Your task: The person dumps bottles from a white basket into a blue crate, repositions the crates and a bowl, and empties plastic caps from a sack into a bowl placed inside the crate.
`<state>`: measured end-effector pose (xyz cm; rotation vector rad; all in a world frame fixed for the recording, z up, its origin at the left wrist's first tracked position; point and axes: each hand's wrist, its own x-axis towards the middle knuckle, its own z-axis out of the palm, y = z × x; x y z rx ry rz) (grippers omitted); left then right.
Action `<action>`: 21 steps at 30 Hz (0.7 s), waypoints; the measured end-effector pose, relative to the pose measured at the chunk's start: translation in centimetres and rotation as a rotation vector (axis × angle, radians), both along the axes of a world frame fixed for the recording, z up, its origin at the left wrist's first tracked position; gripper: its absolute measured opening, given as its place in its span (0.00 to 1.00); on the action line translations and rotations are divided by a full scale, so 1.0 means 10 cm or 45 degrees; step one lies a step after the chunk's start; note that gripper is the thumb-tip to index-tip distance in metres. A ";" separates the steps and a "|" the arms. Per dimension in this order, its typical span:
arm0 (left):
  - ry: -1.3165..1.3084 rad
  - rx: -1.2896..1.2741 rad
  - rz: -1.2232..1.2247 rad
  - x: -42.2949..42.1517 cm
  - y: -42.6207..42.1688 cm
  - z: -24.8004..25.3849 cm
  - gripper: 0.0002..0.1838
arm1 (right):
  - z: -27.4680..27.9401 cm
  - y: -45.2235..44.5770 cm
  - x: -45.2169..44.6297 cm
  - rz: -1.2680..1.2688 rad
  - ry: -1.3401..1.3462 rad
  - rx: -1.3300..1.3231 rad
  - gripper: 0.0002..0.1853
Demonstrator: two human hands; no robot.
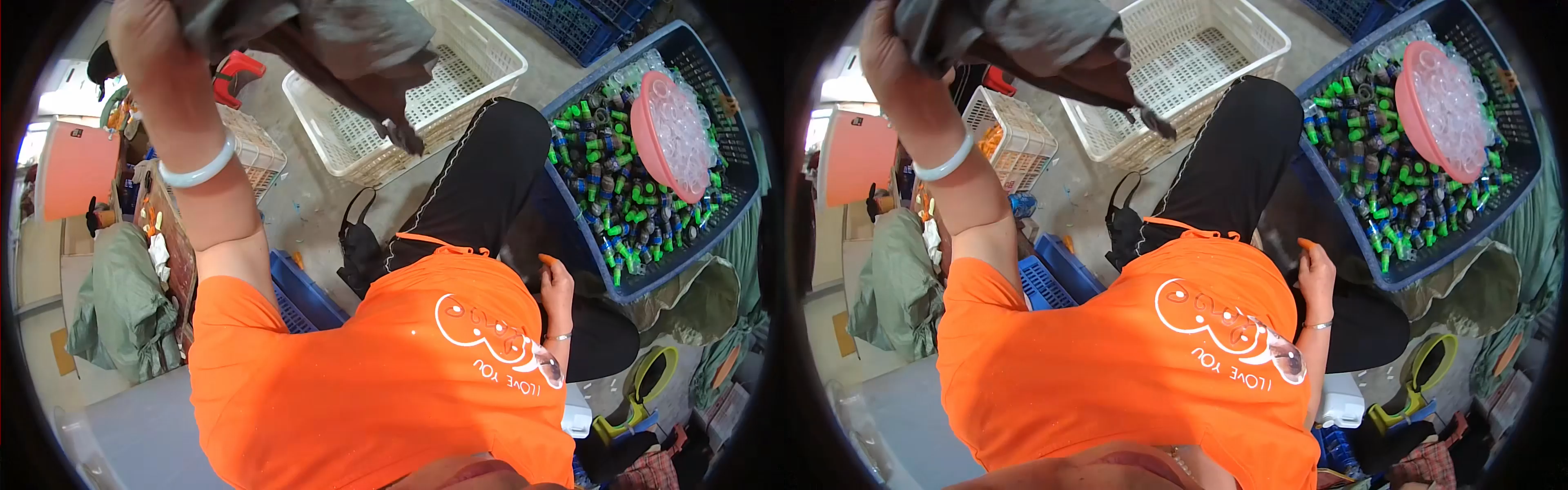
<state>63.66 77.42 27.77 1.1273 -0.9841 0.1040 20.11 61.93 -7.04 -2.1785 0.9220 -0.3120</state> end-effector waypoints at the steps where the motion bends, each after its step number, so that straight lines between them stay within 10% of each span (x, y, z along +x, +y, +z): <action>1: -0.023 0.007 0.031 -0.01 0.01 0.04 0.13 | 0.00 0.00 0.01 0.012 -0.007 -0.015 0.12; 21: -0.148 0.799 0.482 0.60 -0.57 -1.68 0.16 | 0.19 0.00 0.08 -0.097 0.045 0.203 0.13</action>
